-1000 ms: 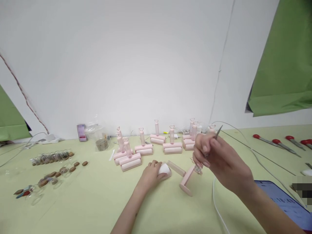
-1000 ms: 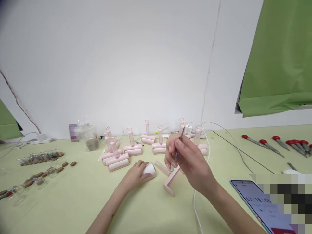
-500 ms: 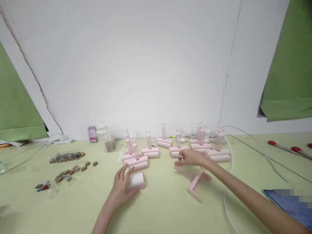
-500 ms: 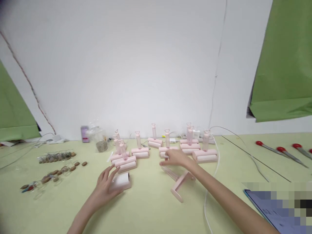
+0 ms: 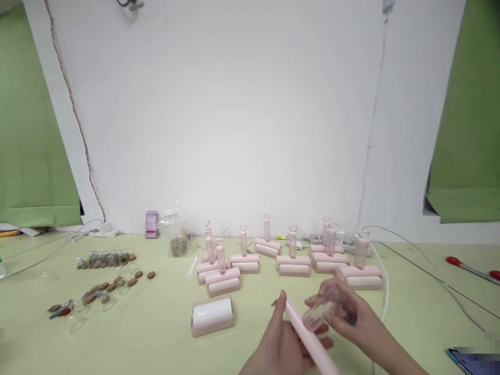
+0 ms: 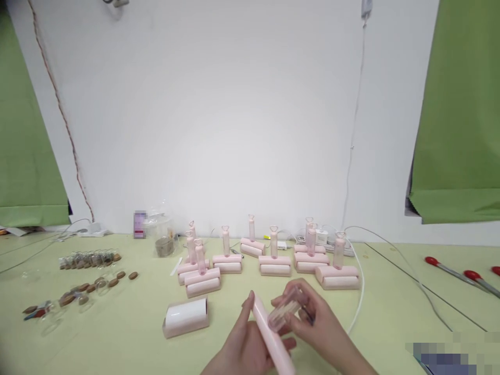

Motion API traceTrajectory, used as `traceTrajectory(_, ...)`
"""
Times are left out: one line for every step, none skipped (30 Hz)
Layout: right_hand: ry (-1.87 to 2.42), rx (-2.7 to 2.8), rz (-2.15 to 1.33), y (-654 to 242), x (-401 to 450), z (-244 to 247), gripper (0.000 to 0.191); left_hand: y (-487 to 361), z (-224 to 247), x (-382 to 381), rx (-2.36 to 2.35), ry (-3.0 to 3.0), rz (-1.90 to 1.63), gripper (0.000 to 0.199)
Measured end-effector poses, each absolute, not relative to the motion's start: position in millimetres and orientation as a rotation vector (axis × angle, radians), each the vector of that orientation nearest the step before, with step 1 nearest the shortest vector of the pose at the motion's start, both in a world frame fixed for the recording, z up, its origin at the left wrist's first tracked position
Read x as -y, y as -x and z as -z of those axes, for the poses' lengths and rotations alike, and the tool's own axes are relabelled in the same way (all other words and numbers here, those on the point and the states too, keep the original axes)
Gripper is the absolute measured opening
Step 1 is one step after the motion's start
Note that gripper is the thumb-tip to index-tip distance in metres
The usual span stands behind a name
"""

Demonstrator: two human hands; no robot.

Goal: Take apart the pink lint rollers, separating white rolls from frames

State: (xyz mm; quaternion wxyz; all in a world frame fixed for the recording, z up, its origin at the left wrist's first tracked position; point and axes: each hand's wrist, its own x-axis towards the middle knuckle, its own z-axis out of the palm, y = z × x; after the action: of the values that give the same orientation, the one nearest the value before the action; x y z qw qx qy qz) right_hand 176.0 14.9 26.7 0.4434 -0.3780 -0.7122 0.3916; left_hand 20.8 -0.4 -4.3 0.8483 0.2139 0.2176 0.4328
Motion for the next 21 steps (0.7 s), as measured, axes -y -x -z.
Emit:
traceTrajectory(0.878, 1.698, -1.016, -174, -10, -19, 0.022, -29, 3, 1, -0.464, -0.452, -0.997, 0.057)
traceTrajectory(0.844, 1.636, -1.039, -171, -6, -12, 0.022, -36, 3, 2, -0.514, -0.470, -1.111, 0.054)
traceTrajectory(0.841, 1.584, -1.054, -168, -3, -4, 0.023, -43, 5, 3, -0.598, -0.510, -1.216, 0.054)
traceTrajectory(0.872, 1.547, -1.075, -164, -1, 4, 0.024, -49, 9, 3, -0.700, -0.563, -1.285, 0.057)
traceTrajectory(0.927, 1.522, -1.093, -161, 0, 11, 0.026, -54, 14, 4, -0.797, -0.621, -1.313, 0.059)
traceTrajectory(0.989, 1.509, -1.106, -158, 2, 16, 0.030, -58, 21, 5, -0.877, -0.675, -1.303, 0.061)
traceTrajectory(1.040, 1.513, -1.116, -156, 3, 20, 0.033, -60, 27, 6, -0.943, -0.717, -1.262, 0.062)
traceTrajectory(1.071, 1.525, -1.119, -155, 4, 23, 0.037, -61, 32, 7, -1.006, -0.745, -1.206, 0.063)
traceTrajectory(1.080, 1.530, -1.115, -155, 5, 25, 0.040, -61, 36, 7, -1.064, -0.762, -1.156, 0.062)
traceTrajectory(1.071, 1.522, -1.113, -155, 6, 26, 0.042, -59, 38, 7, -1.102, -0.788, -1.109, 0.059)
traceTrajectory(1.048, 1.502, -1.118, -157, 7, 25, 0.043, -55, 37, 6, -1.113, -0.839, -1.027, 0.055)
traceTrajectory(1.020, 1.466, -1.144, -159, 8, 24, 0.043, -50, 35, 6, -1.099, -0.904, -0.913, 0.051)
traceTrajectory(0.998, 1.412, -1.190, -162, 8, 21, 0.042, -45, 31, 5, -1.067, -0.971, -0.782, 0.046)
traceTrajectory(0.978, 1.343, -1.245, -166, 8, 16, 0.042, -39, 27, 5, -1.018, -1.029, -0.642, 0.041)
traceTrajectory(0.959, 1.272, -1.294, -171, 7, 10, 0.042, -33, 23, 5, -0.974, -1.078, -0.502, 0.037)
traceTrajectory(0.948, 1.216, -1.322, -177, 5, 4, 0.042, -28, 19, 4, -0.949, -1.114, -0.394, 0.034)
traceTrajectory(0.952, 1.186, -1.316, -184, 1, -4, 0.041, -24, 17, 3, -0.952, -1.148, -0.335, 0.032)
traceTrajectory(0.981, 1.192, -1.261, -192, -4, -12, 0.039, -22, 15, 2, -0.977, -1.193, -0.323, 0.032)
traceTrajectory(1.032, 1.231, -1.153, -200, -10, -18, 0.036, -22, 14, -1, -1.021, -1.279, -0.337, 0.033)
traceTrajectory(1.102, 1.298, -1.015, -208, -17, -24, 0.033, -23, 14, -6, -1.085, -1.393, -0.385, 0.033)
traceTrajectory(1.193, 1.383, -0.863, -215, -24, -27, 0.030, -26, 13, -12, -1.154, -1.515, -0.462, 0.032)
